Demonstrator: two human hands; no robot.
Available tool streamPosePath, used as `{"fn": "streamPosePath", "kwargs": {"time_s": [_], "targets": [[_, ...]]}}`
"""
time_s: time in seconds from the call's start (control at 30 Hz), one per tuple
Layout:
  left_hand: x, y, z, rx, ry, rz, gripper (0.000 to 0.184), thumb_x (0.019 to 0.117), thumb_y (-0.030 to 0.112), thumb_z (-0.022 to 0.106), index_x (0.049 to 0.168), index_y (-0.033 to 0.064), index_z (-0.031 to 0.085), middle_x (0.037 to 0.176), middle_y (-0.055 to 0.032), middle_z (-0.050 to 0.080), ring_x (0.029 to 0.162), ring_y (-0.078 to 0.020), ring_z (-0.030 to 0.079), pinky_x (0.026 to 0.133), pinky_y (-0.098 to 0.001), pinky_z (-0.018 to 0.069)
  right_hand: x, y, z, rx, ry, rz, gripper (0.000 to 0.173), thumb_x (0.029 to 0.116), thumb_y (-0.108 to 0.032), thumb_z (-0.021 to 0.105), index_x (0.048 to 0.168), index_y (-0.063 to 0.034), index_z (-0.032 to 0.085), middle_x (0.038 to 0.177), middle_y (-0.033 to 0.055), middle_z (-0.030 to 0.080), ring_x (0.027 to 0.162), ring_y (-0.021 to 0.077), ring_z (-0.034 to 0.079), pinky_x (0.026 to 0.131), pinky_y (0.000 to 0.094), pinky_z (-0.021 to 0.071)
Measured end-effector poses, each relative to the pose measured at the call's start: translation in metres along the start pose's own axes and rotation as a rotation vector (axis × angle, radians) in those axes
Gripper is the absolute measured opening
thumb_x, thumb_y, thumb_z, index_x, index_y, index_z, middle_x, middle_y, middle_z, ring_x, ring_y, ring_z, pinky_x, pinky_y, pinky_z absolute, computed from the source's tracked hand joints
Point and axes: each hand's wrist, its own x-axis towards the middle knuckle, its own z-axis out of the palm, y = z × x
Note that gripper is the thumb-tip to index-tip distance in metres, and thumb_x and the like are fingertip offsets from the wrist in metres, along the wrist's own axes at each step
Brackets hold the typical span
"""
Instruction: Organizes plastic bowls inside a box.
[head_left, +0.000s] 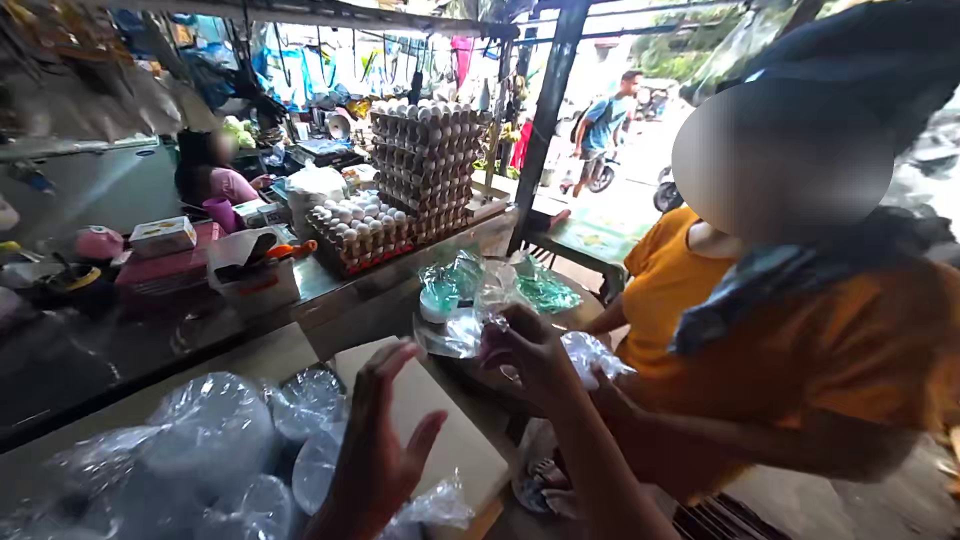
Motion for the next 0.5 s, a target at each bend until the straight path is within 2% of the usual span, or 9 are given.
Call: {"fn": "streamPosePath", "kwargs": {"time_s": [0.07, 0.1, 0.13, 0.2, 0.3, 0.37, 0.4, 0.43, 0.5], "targets": [[0.008, -0.003, 0.002, 0.124, -0.079, 0.112, 0.065, 0.091, 0.034, 0.069, 0.143, -0.0011, 0.053, 0.147, -0.0197, 0.055, 0.142, -0.0406, 0.044, 0.114, -0.0539, 0.0385, -0.02, -0.001, 0.014, -0.042, -0.017, 0.002, 0.007, 0.0985, 0.0, 0.055, 0.096, -0.0065, 0.059, 0.073, -0.0037, 0.069, 0.061, 0.0077, 0.069, 0.058, 0.0242, 0.0613], [0.009, -0.004, 0.003, 0.162, -0.114, 0.135, 0.057, 0.0903, 0.029, 0.071, 0.138, 0.0001, 0.059, 0.141, -0.0185, 0.06, 0.138, -0.0444, 0.048, 0.111, -0.0587, 0.0404, -0.029, -0.002, 0.02, -0.065, -0.023, -0.01, 0.007, 0.0979, -0.001, 0.056, 0.097, -0.0067, 0.06, 0.073, -0.0046, 0.069, 0.061, 0.007, 0.068, 0.058, 0.0236, 0.0608], [0.007, -0.005, 0.003, 0.173, -0.12, 0.13, 0.039, 0.0906, 0.022, 0.072, 0.124, 0.0027, 0.068, 0.125, -0.0149, 0.07, 0.128, -0.042, 0.058, 0.104, -0.0581, 0.0466, -0.036, -0.002, 0.025, -0.076, -0.015, -0.026, 0.007, 0.0976, -0.002, 0.057, 0.098, -0.0071, 0.06, 0.073, -0.0051, 0.069, 0.06, 0.0065, 0.068, 0.057, 0.0233, 0.0607], [-0.005, -0.008, 0.0, 0.088, -0.112, 0.048, 0.014, 0.0931, 0.017, 0.068, 0.097, 0.0051, 0.075, 0.092, -0.0069, 0.075, 0.092, -0.0237, 0.072, 0.082, -0.043, 0.0578, -0.047, -0.002, 0.033, -0.043, 0.054, -0.074, 0.008, 0.0971, -0.001, 0.055, 0.099, -0.0069, 0.06, 0.075, -0.0039, 0.07, 0.063, 0.0076, 0.07, 0.058, 0.0247, 0.0614], [-0.024, -0.005, -0.024, -0.402, -0.233, -0.269, 0.018, 0.1021, 0.014, 0.056, 0.097, 0.0009, 0.069, 0.075, 0.0022, 0.07, 0.066, -0.0023, 0.066, 0.064, -0.0183, 0.0547, -0.055, 0.014, 0.039, 0.131, 0.085, -0.166, 0.022, 0.1005, -0.017, 0.055, 0.119, -0.0063, 0.055, 0.102, 0.0031, 0.076, 0.092, 0.0163, 0.075, 0.079, 0.0331, 0.0634], [-0.036, -0.003, -0.043, -0.732, -0.306, -0.497, 0.028, 0.1075, 0.014, 0.043, 0.099, 0.0044, 0.067, 0.071, 0.0058, 0.07, 0.061, -0.0016, 0.066, 0.058, -0.0181, 0.0559, -0.06, 0.038, 0.048, 0.11, -0.007, -0.191, 0.068, 0.0953, -0.046, 0.065, 0.141, -0.0015, 0.042, 0.126, 0.0089, 0.069, 0.116, 0.0215, 0.068, 0.097, 0.0392, 0.0569], [-0.042, -0.003, -0.051, -0.818, -0.303, -0.56, 0.032, 0.1087, 0.015, 0.039, 0.099, 0.0065, 0.068, 0.068, 0.0074, 0.068, 0.057, -0.0006, 0.064, 0.053, -0.0171, 0.0543, -0.065, 0.049, 0.055, 0.049, -0.083, -0.165, 0.082, 0.0929, -0.056, 0.064, 0.146, 0.0004, 0.037, 0.13, 0.0078, 0.068, 0.12, 0.0197, 0.065, 0.101, 0.0389, 0.0544], [-0.049, -0.002, -0.057, -0.843, -0.268, -0.595, 0.034, 0.1089, 0.016, 0.037, 0.098, 0.007, 0.068, 0.063, 0.0093, 0.064, 0.05, 0.0015, 0.058, 0.047, -0.0148, 0.0498, -0.071, 0.058, 0.063, -0.014, -0.165, -0.127, 0.082, 0.0929, -0.057, 0.063, 0.146, 0.0018, 0.039, 0.127, 0.0049, 0.069, 0.117, 0.0161, 0.066, 0.1, 0.0368, 0.0544], [-0.06, -0.003, -0.071, -0.697, -0.161, -0.633, 0.028, 0.107, 0.014, 0.044, 0.095, 0.0062, 0.068, 0.055, 0.0119, 0.053, 0.041, 0.0045, 0.045, 0.04, -0.0118, 0.0381, -0.084, 0.066, 0.076, -0.123, -0.291, -0.049, 0.047, 0.0968, -0.031, 0.062, 0.131, 0.0017, 0.056, 0.104, -0.0037, 0.072, 0.094, 0.0047, 0.068, 0.086, 0.0273, 0.0573]]}}
